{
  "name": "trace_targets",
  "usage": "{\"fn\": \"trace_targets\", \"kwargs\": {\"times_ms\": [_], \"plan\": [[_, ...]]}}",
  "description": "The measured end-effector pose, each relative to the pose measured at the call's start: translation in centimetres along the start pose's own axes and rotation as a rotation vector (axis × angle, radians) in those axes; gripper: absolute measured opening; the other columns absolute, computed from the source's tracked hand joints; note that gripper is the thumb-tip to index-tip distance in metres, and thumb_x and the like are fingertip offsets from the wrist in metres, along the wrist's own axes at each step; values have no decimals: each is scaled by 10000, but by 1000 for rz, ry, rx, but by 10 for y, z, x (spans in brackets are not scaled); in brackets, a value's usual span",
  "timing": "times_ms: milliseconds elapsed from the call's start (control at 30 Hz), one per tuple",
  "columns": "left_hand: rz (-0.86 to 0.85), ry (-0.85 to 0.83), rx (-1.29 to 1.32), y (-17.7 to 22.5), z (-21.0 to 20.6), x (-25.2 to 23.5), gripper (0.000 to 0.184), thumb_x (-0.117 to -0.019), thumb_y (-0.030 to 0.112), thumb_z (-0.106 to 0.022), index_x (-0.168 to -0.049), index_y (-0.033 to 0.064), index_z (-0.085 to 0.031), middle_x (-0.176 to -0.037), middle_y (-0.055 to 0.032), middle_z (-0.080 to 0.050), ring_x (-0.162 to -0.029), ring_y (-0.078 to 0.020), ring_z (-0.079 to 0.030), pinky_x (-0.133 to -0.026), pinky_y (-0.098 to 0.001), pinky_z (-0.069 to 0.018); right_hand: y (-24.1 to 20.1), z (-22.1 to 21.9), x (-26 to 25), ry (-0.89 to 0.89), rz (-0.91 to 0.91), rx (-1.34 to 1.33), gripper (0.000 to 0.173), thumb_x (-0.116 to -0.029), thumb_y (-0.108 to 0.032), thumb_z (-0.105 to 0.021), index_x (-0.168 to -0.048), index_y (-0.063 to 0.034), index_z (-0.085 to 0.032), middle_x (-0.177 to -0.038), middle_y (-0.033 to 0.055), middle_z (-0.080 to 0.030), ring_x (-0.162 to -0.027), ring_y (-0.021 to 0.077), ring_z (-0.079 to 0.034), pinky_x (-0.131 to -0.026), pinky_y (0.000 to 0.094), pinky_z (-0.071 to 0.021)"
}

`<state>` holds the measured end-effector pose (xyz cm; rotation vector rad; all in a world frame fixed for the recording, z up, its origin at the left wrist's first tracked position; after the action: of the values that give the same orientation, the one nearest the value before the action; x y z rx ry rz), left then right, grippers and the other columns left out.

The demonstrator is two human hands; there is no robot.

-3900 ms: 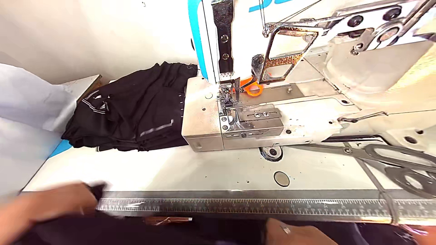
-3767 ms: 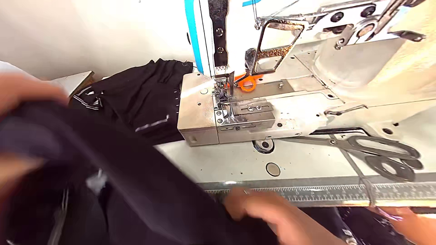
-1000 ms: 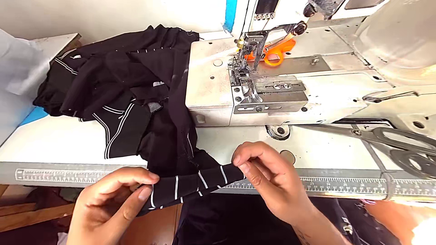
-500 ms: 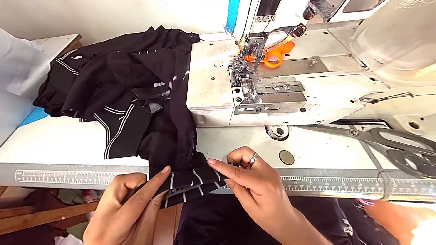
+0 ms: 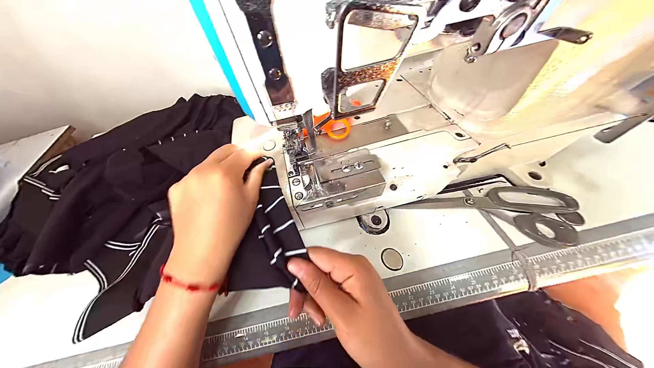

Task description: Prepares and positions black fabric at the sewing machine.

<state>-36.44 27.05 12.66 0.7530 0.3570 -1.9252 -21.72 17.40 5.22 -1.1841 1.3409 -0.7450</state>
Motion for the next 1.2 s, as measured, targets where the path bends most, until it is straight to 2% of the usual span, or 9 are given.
{"fn": "trace_targets", "kwargs": {"times_ms": [200,333,433,533,700,833,933,1100,1200], "plan": [[65,-215,341,-20,-31,-55,109,-861,209,-714,-836,104,-733,-735,21,-641,-689,-52,-569,-651,-329,-438,2,9,-16,141,-51,-46,273,-1079,-128,-472,-898,-40,-656,-710,-75,-658,-569,-74,-516,-525,101,-411],[35,-294,443,-20,-37,-72,281,-869,107,-745,-1104,-34,-682,-1060,-125,-689,-1026,-131,-625,-929,-374,-472,2,10,-22,220,-61,-70,287,-1080,-106,-459,-871,-49,-648,-699,-61,-658,-573,-55,-536,-543,109,-436],[2,-253,509,-24,-43,-74,280,-867,174,-739,-1106,46,-667,-1016,37,-652,-984,82,-578,-902,-148,-462,3,11,-24,227,-86,-70,282,-1078,-116,-469,-875,-51,-653,-699,-68,-655,-570,-55,-538,-538,109,-436],[19,-226,447,-25,-47,-73,330,-867,174,-757,-1133,-8,-682,-1077,-92,-688,-1030,-86,-618,-934,-327,-469,2,13,-27,238,-125,-48,291,-1072,-138,-504,-836,-65,-658,-657,-69,-643,-540,-55,-530,-507,108,-422],[-27,-203,488,-27,-46,-75,327,-858,187,-753,-1134,29,-677,-1045,-33,-678,-1007,-16,-611,-915,-250,-475,-2,16,-30,241,-182,7,313,-1065,-158,-535,-780,-82,-640,-608,-71,-631,-495,-44,-530,-472,113,-420],[-135,-15,273,-24,1,-33,166,-942,122,-656,-994,-19,-724,-978,-169,-717,-925,-314,-700,-816,-539,-555,-7,26,-26,156,-152,-7,283,-1052,-167,-532,-800,-112,-650,-601,-103,-629,-471,-65,-526,-429,106,-411],[-306,103,420,-10,9,60,313,-1077,238,-432,-843,143,-617,-857,-12,-637,-868,-110,-620,-821,-266,-488,-18,30,-25,72,-199,-110,273,-1055,-160,-513,-860,-105,-696,-600,-113,-637,-454,-82,-505,-409,100,-389],[-118,296,358,41,-40,94,157,-1054,232,-527,-993,109,-603,-955,-29,-610,-979,-98,-586,-939,-186,-440,-31,22,-34,31,-135,-107,290,-1051,-146,-504,-812,-117,-665,-566,-119,-583,-443,-80,-490,-393,99,-378],[-6,384,218,51,-41,67,273,-965,242,-569,-735,96,-582,-708,-48,-589,-778,-115,-597,-766,-194,-456,-32,19,-37,60,-123,-99,290,-1039,-127,-503,-814,-113,-685,-570,-119,-590,-453,-80,-497,-410,97,-387]]}}
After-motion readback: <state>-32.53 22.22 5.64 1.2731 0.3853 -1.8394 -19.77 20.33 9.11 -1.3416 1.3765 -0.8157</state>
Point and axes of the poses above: each hand's wrist, its own x-axis away from the middle knuckle, its own z-axis out of the back of the hand, y = z × x, the point moved 1 cm from there along -x, towards the middle knuckle
